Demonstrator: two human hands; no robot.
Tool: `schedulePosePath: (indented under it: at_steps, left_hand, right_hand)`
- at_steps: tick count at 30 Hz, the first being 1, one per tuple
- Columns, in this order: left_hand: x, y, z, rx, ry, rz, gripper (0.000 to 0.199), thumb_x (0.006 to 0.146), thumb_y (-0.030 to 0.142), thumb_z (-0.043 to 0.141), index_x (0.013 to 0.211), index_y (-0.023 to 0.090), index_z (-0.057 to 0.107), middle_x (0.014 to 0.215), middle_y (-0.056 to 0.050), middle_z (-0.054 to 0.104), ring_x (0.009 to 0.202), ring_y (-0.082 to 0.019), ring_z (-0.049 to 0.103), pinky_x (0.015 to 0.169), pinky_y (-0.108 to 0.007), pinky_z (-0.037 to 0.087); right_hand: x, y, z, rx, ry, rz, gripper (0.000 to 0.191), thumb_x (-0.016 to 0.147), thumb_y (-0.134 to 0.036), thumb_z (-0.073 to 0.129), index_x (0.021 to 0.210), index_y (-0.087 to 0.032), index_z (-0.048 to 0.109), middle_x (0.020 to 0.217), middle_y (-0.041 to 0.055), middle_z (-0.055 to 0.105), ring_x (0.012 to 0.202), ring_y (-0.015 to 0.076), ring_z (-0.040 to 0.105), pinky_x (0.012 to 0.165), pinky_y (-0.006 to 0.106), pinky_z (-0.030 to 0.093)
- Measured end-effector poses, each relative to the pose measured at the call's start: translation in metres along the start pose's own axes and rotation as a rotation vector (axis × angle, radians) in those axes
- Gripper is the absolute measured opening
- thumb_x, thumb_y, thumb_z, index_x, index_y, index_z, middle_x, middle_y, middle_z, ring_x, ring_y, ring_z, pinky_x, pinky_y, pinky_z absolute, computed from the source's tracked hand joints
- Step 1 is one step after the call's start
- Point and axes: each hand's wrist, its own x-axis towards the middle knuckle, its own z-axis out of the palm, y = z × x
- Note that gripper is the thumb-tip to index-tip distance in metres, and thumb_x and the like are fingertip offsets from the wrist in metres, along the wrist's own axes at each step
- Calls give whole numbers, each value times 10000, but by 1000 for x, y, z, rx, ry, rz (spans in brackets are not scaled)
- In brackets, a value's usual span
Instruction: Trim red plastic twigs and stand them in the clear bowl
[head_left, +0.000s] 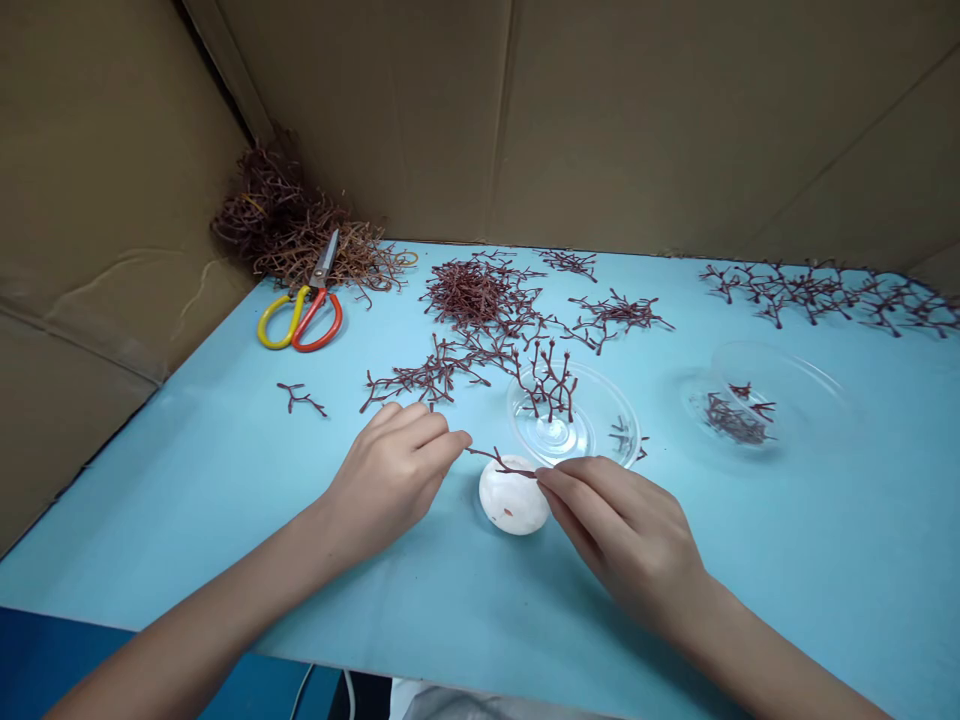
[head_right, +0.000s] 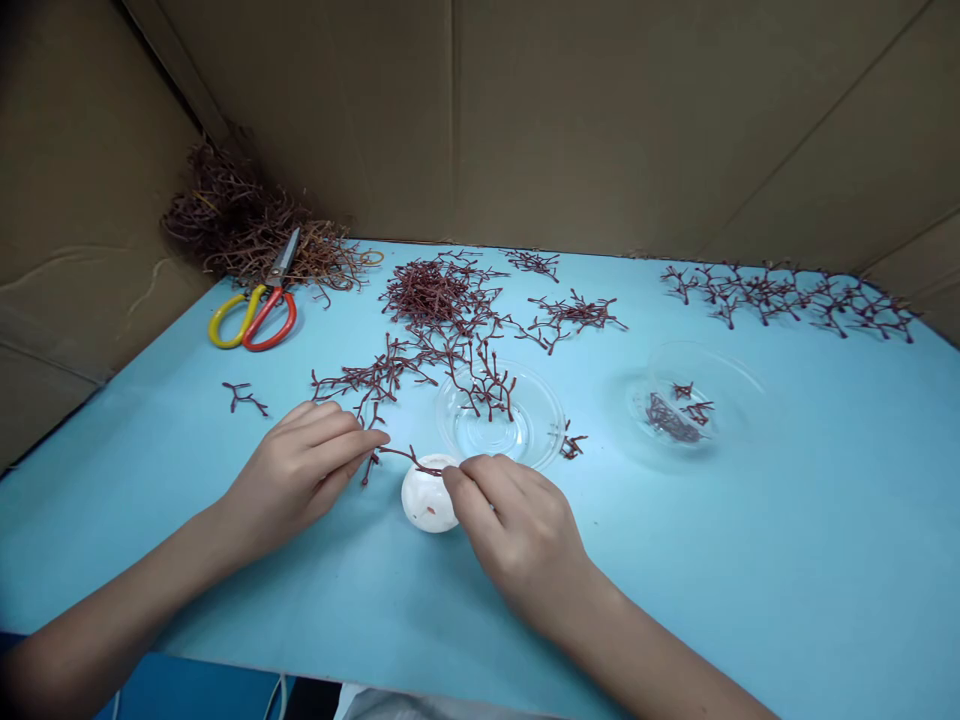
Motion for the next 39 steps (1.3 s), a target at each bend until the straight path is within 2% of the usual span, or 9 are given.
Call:
schedulePosePath:
  at_steps: [5, 11, 16, 23, 30, 34, 39]
  left_hand:
    - [0, -1, 3, 7, -81, 12, 214, 823, 101, 373, 821, 145, 582, 603, -6, 523, 592, -125, 429, 549, -242, 271]
    - [1, -1, 3, 46, -193, 5, 227, 796, 65, 386, 779, 149, 597, 588, -6, 521, 593, -132, 443, 542, -246, 252]
    - [0, -2, 2, 62, -105, 22, 211, 801, 77, 392, 772, 140, 592, 589, -7, 519, 582, -134, 423, 543, -250, 257]
    - [0, -1, 2, 30, 39, 2, 171, 809, 100, 408, 781, 125, 575, 581, -15, 524, 572, -142, 409, 536, -254, 276]
    - [0, -2, 4, -84, -31, -23, 145, 829, 128, 386, 884, 132, 520, 640, -2, 548, 589, -124, 456, 554, -238, 305]
    - [3, -1, -2, -276, -106, -143, 120, 826, 139, 375, 766, 135, 478, 633, 11, 530, 580, -100, 463, 565, -200, 349]
    - [6, -1, -4, -463, -250, -249, 127, 804, 136, 414, 695, 144, 478, 603, 34, 504, 553, -73, 452, 525, -159, 338]
  right_hand:
    - [-1, -1, 2, -43, -1, -4, 187, 814, -88, 408, 744, -124, 578, 623, 46, 598, 563, 122, 508, 511, 224, 382]
    - [2, -8, 8, -65, -101, -49, 358, 835, -58, 305, 621, -131, 583, 552, 32, 574, 485, 125, 451, 470, 236, 334]
    - [3, -9, 11, -69, -73, -31, 344, 834, -64, 323, 626, -127, 590, 550, 29, 581, 492, 130, 457, 474, 240, 329]
    - [2, -7, 7, -54, -2, -24, 219, 819, -88, 403, 706, -105, 590, 598, 47, 601, 532, 126, 495, 498, 233, 363]
    - [-5, -1, -4, -37, 13, 19, 109, 802, -89, 449, 826, -116, 552, 656, 47, 600, 590, 126, 515, 533, 222, 390]
    - [-7, -1, -5, -38, 28, 56, 85, 801, -104, 462, 825, -125, 541, 668, 40, 596, 593, 120, 513, 537, 213, 384]
    - [-10, -7, -7, 5, -79, 153, 197, 842, -158, 391, 727, -137, 549, 584, 21, 557, 506, 108, 505, 466, 210, 349]
